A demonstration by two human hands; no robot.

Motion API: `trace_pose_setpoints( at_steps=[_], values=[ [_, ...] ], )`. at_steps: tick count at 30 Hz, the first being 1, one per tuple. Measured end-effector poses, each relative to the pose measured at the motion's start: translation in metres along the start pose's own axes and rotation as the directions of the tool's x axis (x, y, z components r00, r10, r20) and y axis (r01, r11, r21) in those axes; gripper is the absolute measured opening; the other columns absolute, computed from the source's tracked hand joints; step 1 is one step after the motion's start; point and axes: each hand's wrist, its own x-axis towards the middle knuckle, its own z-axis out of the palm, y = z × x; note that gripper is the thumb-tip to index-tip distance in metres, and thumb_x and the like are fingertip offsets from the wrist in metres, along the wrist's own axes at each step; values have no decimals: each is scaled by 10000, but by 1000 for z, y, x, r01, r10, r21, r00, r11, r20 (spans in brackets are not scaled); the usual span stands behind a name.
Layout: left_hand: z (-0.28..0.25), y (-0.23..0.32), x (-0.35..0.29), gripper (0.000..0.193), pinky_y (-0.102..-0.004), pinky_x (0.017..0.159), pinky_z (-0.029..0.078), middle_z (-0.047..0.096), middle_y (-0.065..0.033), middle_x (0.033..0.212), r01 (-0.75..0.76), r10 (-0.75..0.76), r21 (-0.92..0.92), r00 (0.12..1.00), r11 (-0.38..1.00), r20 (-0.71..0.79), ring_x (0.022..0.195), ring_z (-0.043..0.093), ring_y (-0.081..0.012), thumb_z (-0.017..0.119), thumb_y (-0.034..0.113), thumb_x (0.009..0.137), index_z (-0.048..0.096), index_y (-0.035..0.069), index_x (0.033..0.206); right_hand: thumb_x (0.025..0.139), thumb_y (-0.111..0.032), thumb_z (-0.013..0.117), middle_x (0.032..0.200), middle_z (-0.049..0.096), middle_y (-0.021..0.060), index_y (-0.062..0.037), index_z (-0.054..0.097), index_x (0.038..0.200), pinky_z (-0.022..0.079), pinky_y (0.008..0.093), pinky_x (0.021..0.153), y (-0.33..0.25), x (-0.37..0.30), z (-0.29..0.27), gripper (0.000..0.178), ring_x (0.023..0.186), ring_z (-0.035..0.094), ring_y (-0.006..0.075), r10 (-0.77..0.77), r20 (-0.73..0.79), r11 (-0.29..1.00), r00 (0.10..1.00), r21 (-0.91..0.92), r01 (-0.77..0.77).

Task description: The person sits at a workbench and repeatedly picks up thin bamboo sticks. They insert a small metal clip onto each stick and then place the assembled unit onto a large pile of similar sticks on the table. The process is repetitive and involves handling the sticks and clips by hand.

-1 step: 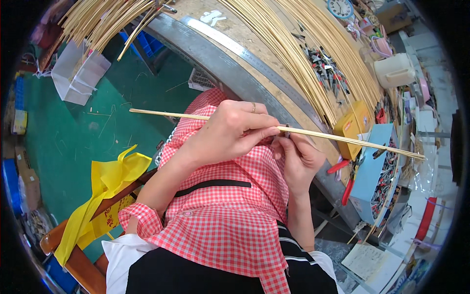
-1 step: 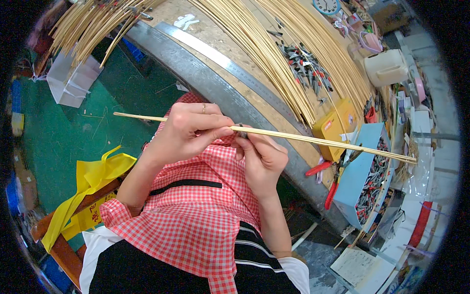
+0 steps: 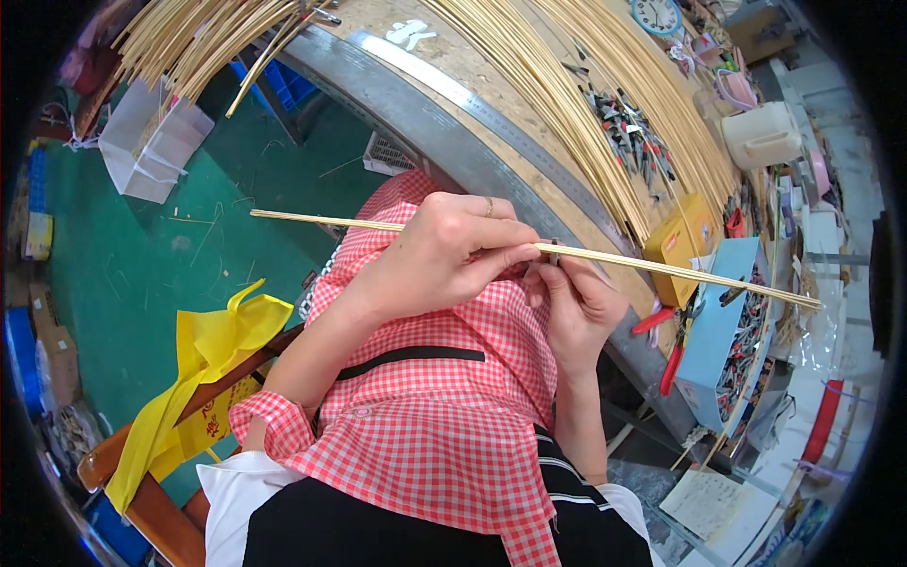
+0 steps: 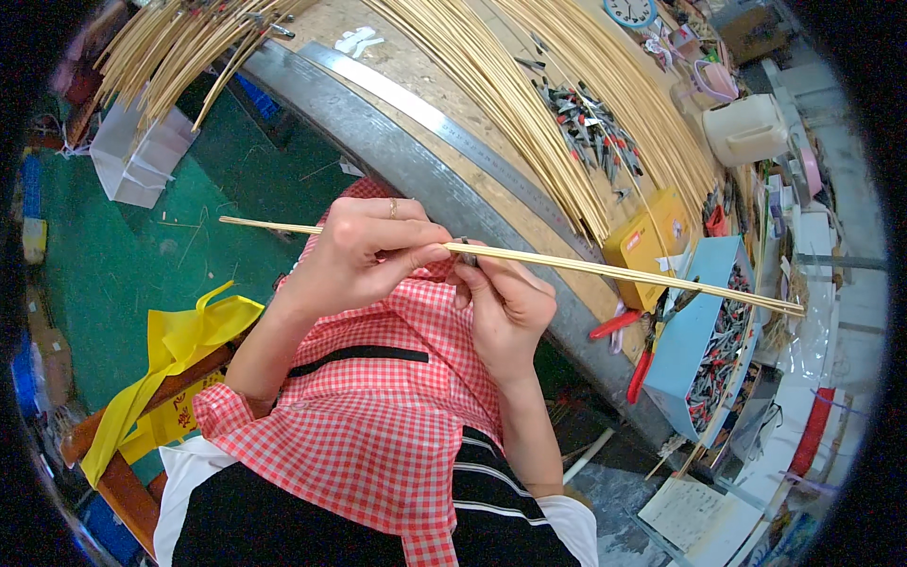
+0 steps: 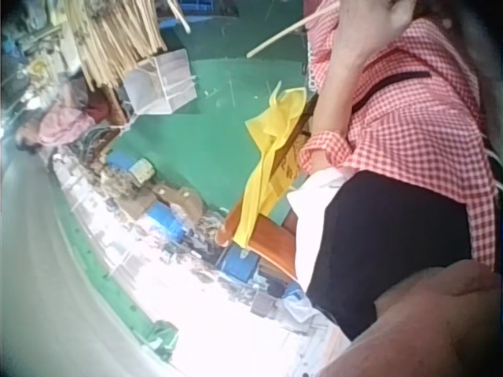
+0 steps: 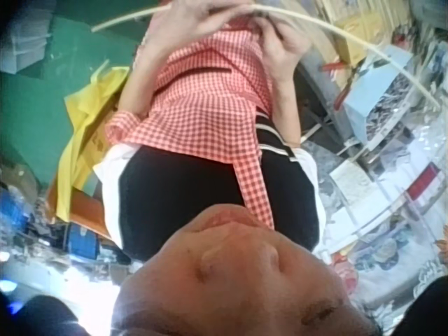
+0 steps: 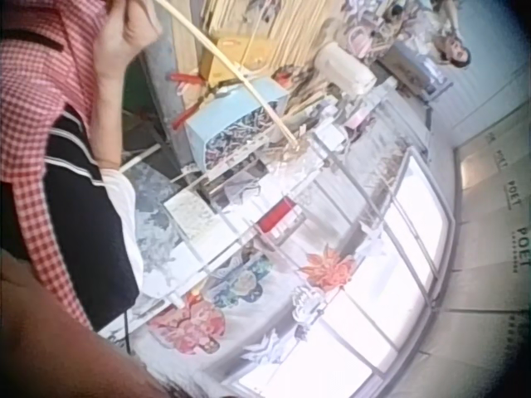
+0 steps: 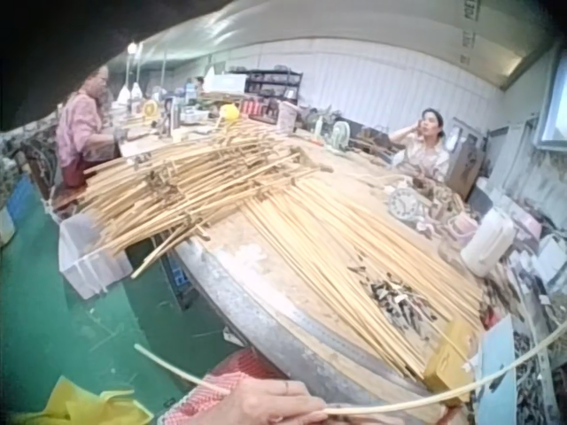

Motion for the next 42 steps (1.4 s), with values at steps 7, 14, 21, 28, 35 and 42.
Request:
trace_pose_setpoints(
  at_steps=[7, 14, 21, 28, 35, 42],
  values=[
    [0, -2, 0, 107, -279, 523, 474, 634, -113, 710, 8, -9, -14, 1000, 1000, -4, 597, 623, -207, 690, 0, 778, 692, -21, 883, 836, 78, 632, 849, 666, 125, 110, 642, 1018, 479, 224, 578, -2, -2, 0, 185, 655, 598, 115, 53, -6, 997, 999, -64, -53],
    [-4, -3, 1, 105, -287, 549, 472, 630, -113, 699, 74, -71, -19, 992, 997, 101, 616, 622, -211, 691, 49, 797, 698, -3, 887, 816, -6, 693, 1023, 640, 127, 64, 649, 1086, 500, 286, 775, -10, 7, -2, 282, 890, 607, 162, -31, -138, 990, 990, 130, 50],
    [-16, -2, 1, 172, -312, 652, 504, 655, -117, 792, 58, -62, 33, 990, 998, 124, 730, 651, -249, 684, 109, 818, 694, 8, 956, 906, -64, 617, 772, 639, 78, 27, 656, 929, 459, 223, 581, -10, 6, -21, 102, 651, 578, 113, 76, -257, 954, 963, 301, 5],
    [-103, -1, -2, 217, -311, 766, 514, 691, -117, 919, 140, -101, 281, 983, 949, -151, 855, 669, -239, 635, 86, 847, 675, 8, 1045, 956, -181, 570, 730, 602, 25, -2, 627, 955, 429, 198, 525, 1, 22, -106, 188, 604, 525, 59, 76, -506, 902, 859, 403, 157],
    [-117, -9, -9, 192, -318, 659, 507, 683, -116, 809, 216, -207, 350, 976, 912, -62, 739, 663, -249, 695, 165, 817, 702, 20, 943, 959, -233, 568, 688, 510, -14, -10, 606, 989, 399, 194, 519, -8, 25, -137, 228, 564, 454, 65, 115, -560, 875, 821, 448, 183],
    [-115, 11, -6, 180, -288, 571, 479, 653, -94, 738, 207, -216, 220, 976, 953, 15, 636, 621, -195, 758, 108, 742, 717, 33, 900, 964, -233, 562, 715, 532, -14, -8, 600, 1029, 425, 200, 521, 2, 23, -158, 237, 574, 485, 66, 177, -539, 863, 823, 488, 133]
  ],
)
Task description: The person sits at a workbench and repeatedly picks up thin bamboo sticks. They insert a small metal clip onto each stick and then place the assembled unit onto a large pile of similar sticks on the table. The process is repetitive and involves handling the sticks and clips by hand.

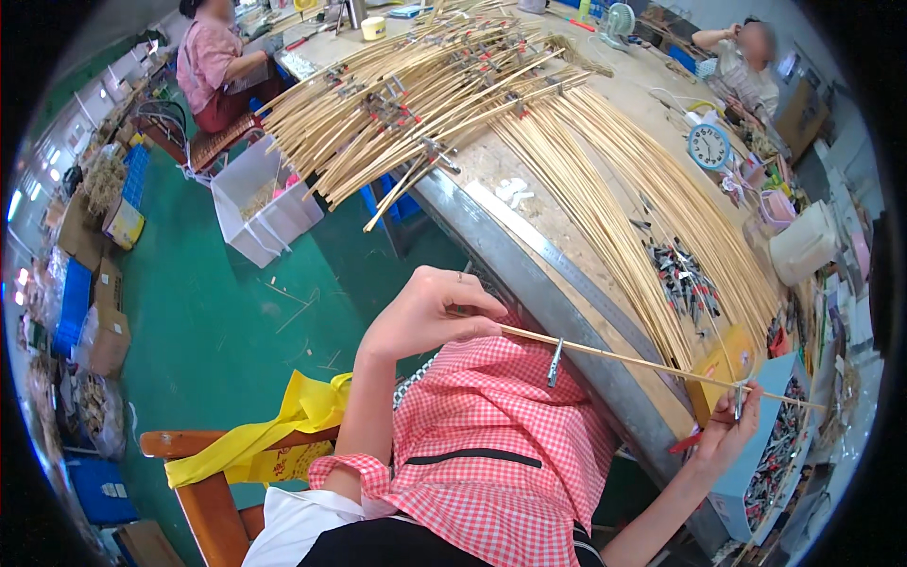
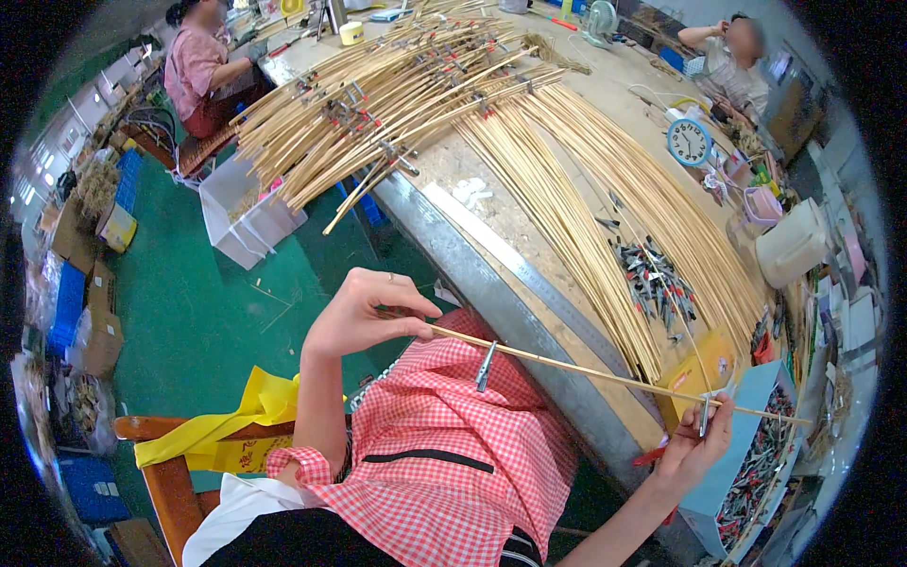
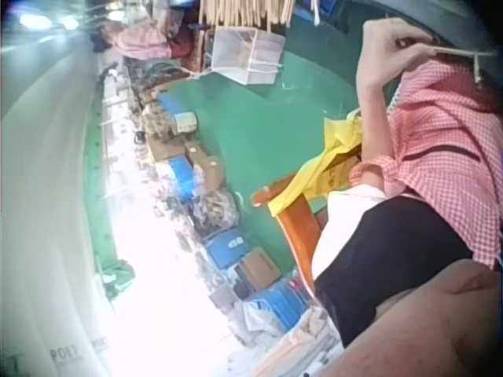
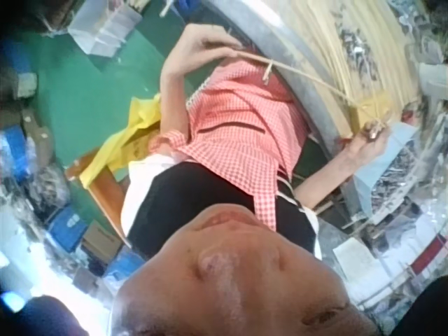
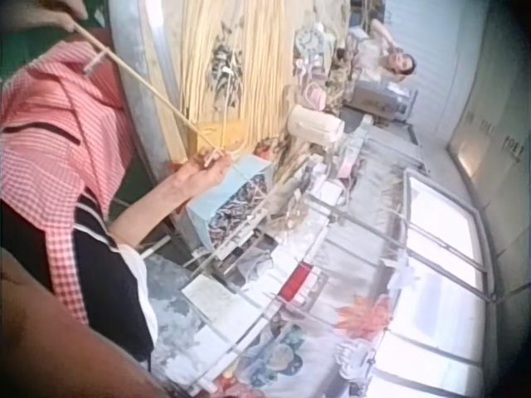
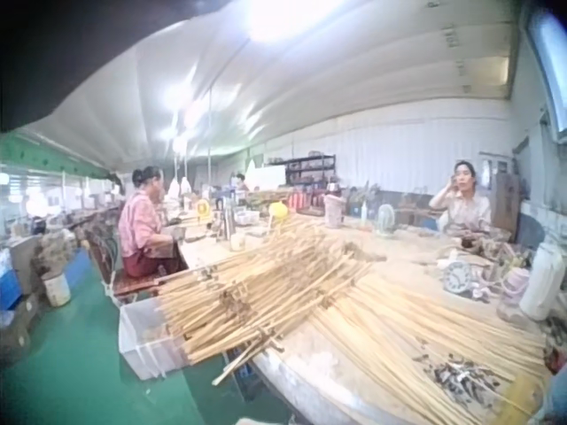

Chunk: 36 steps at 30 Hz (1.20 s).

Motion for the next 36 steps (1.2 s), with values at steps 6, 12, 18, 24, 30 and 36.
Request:
trace_pose_setpoints(
  at_steps=[6, 12, 18, 24, 30, 36],
  values=[
    [13, 12, 4, 127, -274, 579, 476, 646, -74, 751, -70, 100, 174, 980, 982, -170, 669, 626, -176, 753, 41, 738, 720, 29, 860, 980, -215, 531, 785, 551, 4, 10, 578, 1094, 432, 217, 541, -1, -3, 4, 256, 606, 484, 75, 42, -40, 999, 998, -25, -44],
    [-39, -9, 7, 80, -244, 584, 440, 655, -58, 786, 111, 90, 290, 794, 951, -601, 682, 582, -105, 699, 34, 805, 717, 9, 880, 989, -190, 511, 790, 546, 14, 13, 574, 1103, 421, 221, 558, 8, -4, -6, 241, 631, 468, 82, 77, 48, 997, 996, -22, -76],
    [-120, -36, 17, 125, -357, 684, 474, 664, -146, 844, 426, 261, 569, 590, 704, -764, 745, 634, -280, 608, 30, 852, 700, 8, 934, 989, -184, 510, 787, 542, 13, 5, 589, 1073, 407, 219, 543, 15, -8, 3, 222, 619, 463, 79, 104, 64, 994, 993, -34, -102],
    [-192, -86, 43, 185, -427, 787, 484, 669, -178, 946, 551, 280, 649, 608, 524, -743, 888, 635, -358, 571, 76, 865, 708, 57, 988, 989, -187, 510, 771, 546, 11, 0, 614, 1010, 405, 224, 534, 15, -13, 15, 215, 607, 457, 78, 100, 63, 994, 993, -56, -97],
    [-222, -102, 70, 244, -383, 839, 495, 667, -170, 1052, 564, 268, 699, 660, 440, -702, 957, 642, -330, 622, 164, 845, 696, 97, 1068, 983, -183, 524, 764, 540, 10, 11, 610, 995, 398, 234, 534, 16, -17, 22, 212, 603, 451, 84, 114, 52, 988, 992, -107, -108],
    [-129, -31, 52, 211, -332, 897, 455, 678, -144, 1058, 292, 256, 574, 680, 765, -687, 1018, 636, -258, 601, 103, 889, 682, 26, 1068, 972, -154, 536, 771, 571, 31, 33, 629, 1019, 442, 244, 562, 3, 10, 44, 214, 634, 509, 93, 41, 146, 890, 988, -455, 31]
  ],
)
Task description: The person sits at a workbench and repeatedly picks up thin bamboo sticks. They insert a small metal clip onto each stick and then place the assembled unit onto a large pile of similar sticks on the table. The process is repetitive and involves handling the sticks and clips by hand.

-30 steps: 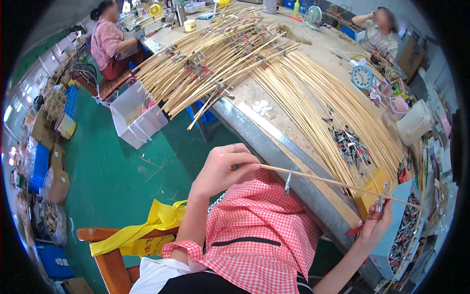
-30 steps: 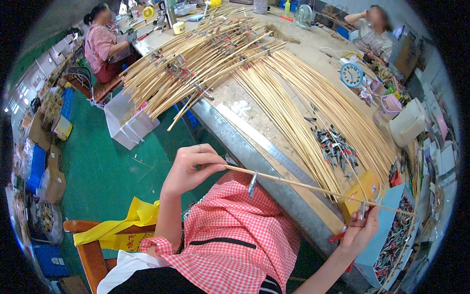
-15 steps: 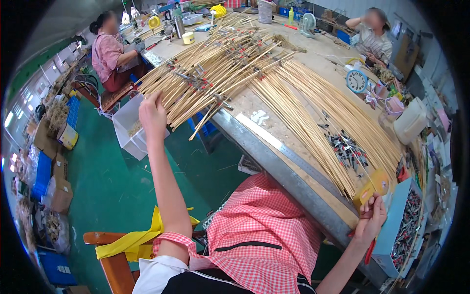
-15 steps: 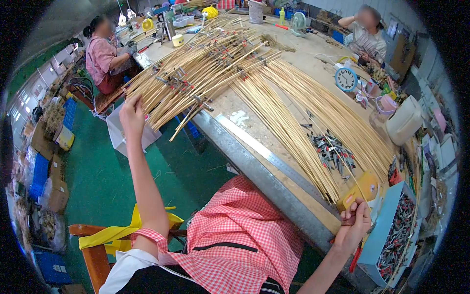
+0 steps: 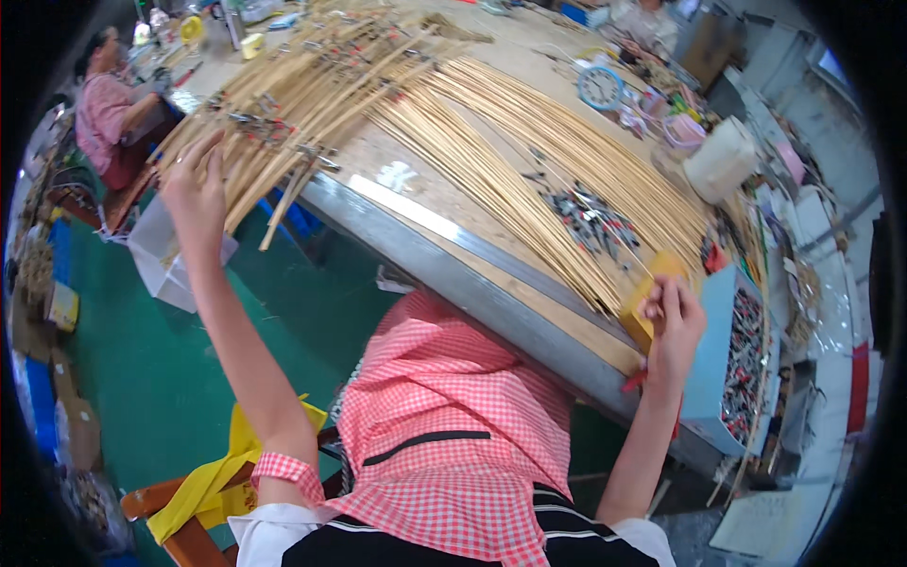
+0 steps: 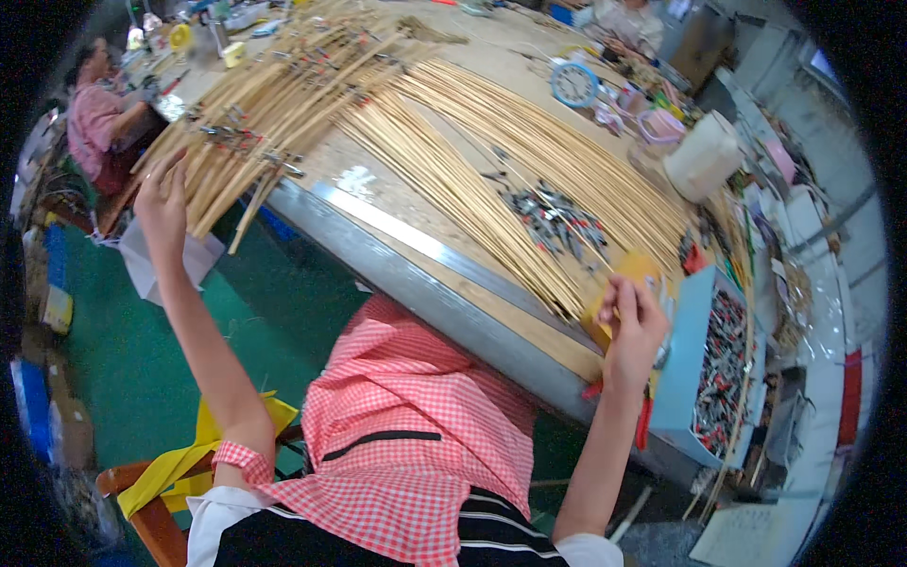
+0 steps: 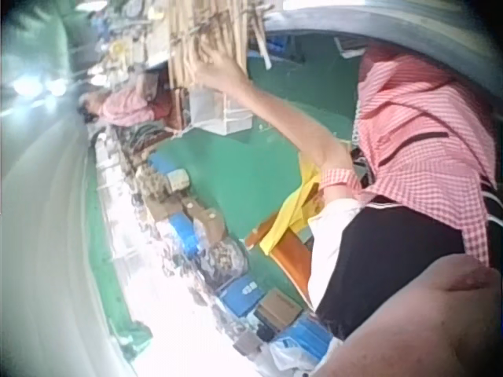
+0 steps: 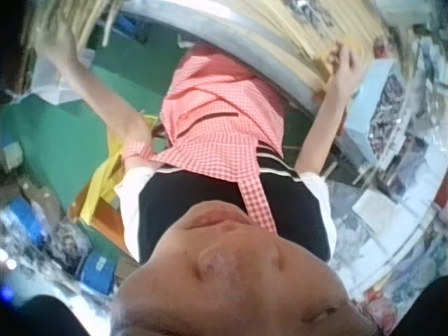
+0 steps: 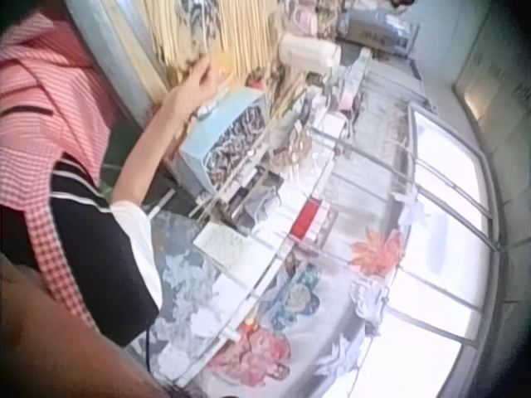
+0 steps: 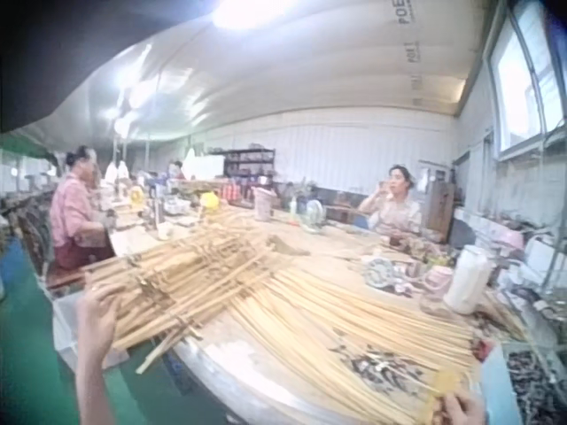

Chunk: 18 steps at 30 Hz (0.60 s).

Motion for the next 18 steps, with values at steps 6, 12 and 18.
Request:
trace_pose_setpoints(
  at_steps=[6, 12, 18],
  values=[
    [14, 70, -62, 172, -332, 877, 464, 677, -117, 1020, -14, 57, -271, 987, 962, 153, 979, 635, -231, 595, -6, 877, 667, -8, 1033, 861, -118, 605, 821, 665, 139, 24, 678, 948, 499, 363, 689, 6, 95, -19, 181, 723, 629, 265, -245, 326, 472, 913, -783, 406],
    [26, 97, -109, 178, -352, 895, 449, 665, -125, 964, 7, 141, -385, 925, 923, 354, 911, 626, -287, 603, -36, 822, 672, 20, 976, 791, -158, 647, 858, 654, 220, 13, 679, 880, 477, 446, 747, 36, 130, -14, 195, 814, 626, 386, 39, 515, 190, 857, -846, 499],
    [40, 104, -137, 178, -463, 1016, 371, 666, -95, 948, 15, 199, -411, 859, 912, 472, 919, 633, -277, 596, -9, 835, 676, 47, 984, 799, -146, 625, 817, 641, 240, 36, 658, 843, 475, 458, 734, 26, 133, 6, 190, 801, 619, 399, 233, 471, 266, 851, -872, 410]
  ],
)
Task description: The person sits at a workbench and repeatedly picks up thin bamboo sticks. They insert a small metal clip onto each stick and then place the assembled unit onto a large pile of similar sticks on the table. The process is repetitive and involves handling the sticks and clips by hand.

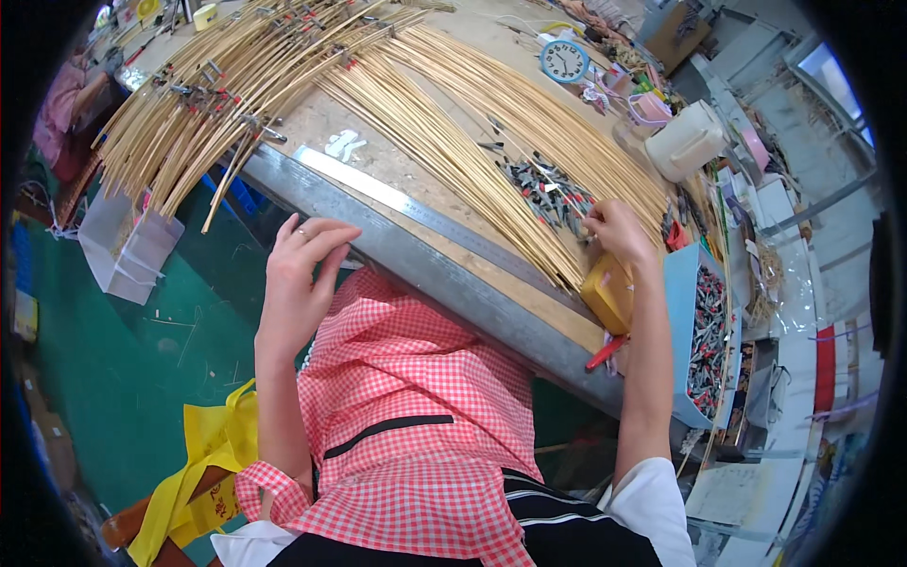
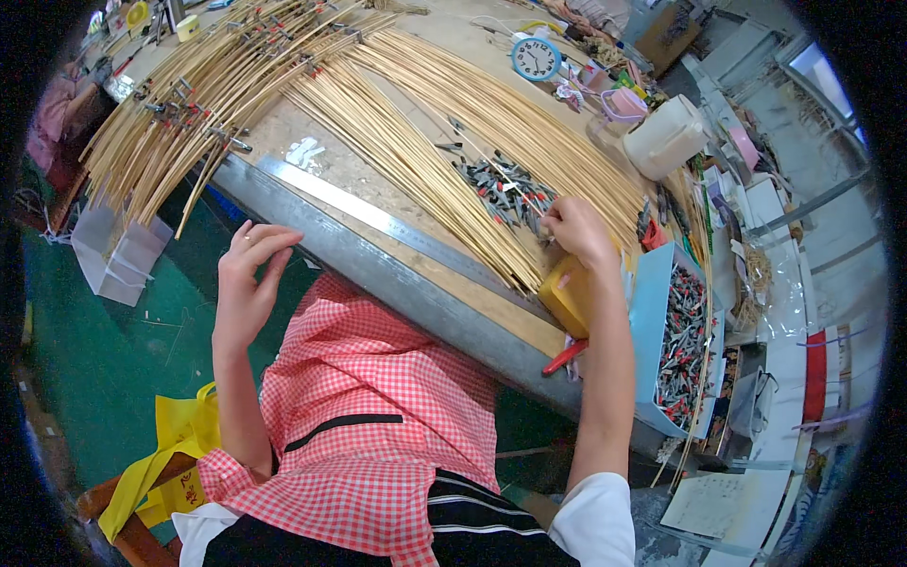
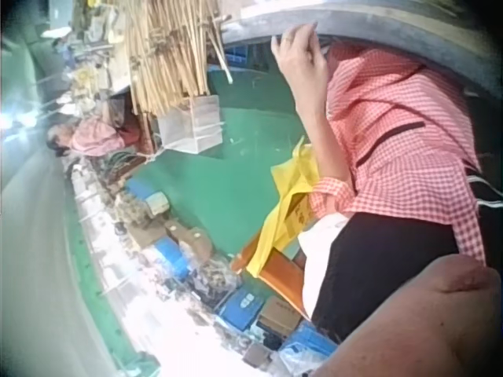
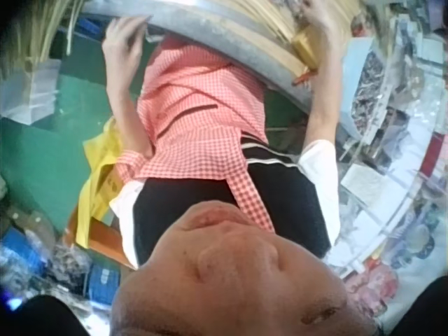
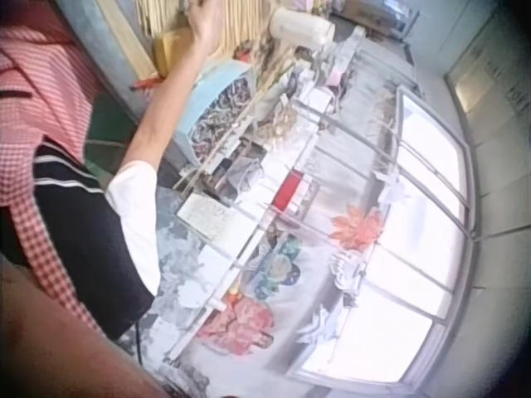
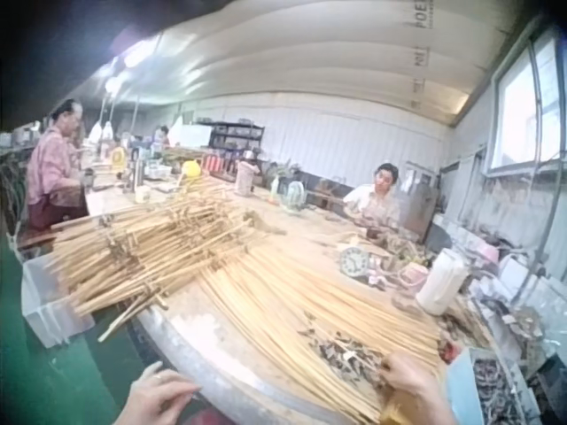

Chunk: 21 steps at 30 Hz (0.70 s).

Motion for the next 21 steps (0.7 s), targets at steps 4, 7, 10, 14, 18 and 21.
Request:
trace_pose_setpoints(
  at_steps=[4, 7, 10, 14, 18, 21],
  values=[
    [11, 0, -1, 188, -473, 1022, 361, 652, -81, 953, -40, 42, -48, 998, 998, 51, 912, 625, -280, 587, -8, 840, 663, 55, 999, 796, -157, 627, 878, 646, 228, 18, 643, 865, 478, 474, 755, 35, 19, 15, 189, 843, 617, 395, -8, -270, 992, 963, -121, -26],
    [14, 1, -1, 177, -454, 1004, 386, 662, -94, 923, -28, 30, -40, 997, 999, 72, 904, 635, -286, 607, -6, 826, 672, 48, 982, 789, -153, 631, 869, 644, 221, 11, 641, 871, 480, 461, 742, 61, 42, 27, 184, 855, 611, 392, -53, -431, 979, 901, -200, -38],
    [17, -1, -2, 178, -452, 1005, 385, 658, -95, 931, -40, 43, -45, 996, 998, 79, 904, 630, -287, 601, -12, 825, 667, 44, 980, 773, -162, 650, 844, 641, 214, 4, 643, 841, 480, 456, 737, 77, 52, 29, 180, 853, 609, 390, -48, -351, 971, 935, -237, -39],
    [17, -9, -5, 165, -472, 1034, 358, 641, -76, 963, -33, 40, -58, 991, 998, 130, 940, 609, -272, 581, 17, 855, 647, 57, 1001, 797, -171, 615, 922, 653, 184, -22, 647, 871, 479, 463, 793, 84, 56, 28, 169, 919, 608, 368, -36, -289, 960, 957, -276, -47],
    [18, -11, -6, 175, -438, 1014, 375, 647, -102, 928, -34, 40, -56, 994, 998, 99, 902, 616, -293, 590, -1, 832, 662, 33, 988, 781, -152, 630, 885, 651, 189, -23, 678, 842, 480, 448, 785, 75, 53, 19, 151, 895, 616, 361, 33, -319, 962, 947, -248, -118],
    [18, -13, -8, 173, -439, 1021, 369, 644, -101, 941, -31, 35, -43, 995, 999, 94, 919, 613, -286, 592, 7, 835, 663, 37, 990, 784, -142, 629, 862, 652, 196, -27, 695, 862, 482, 444, 766, 75, 42, 4, 153, 859, 623, 367, 9, -397, 979, 918, -186, -90]
  ],
)
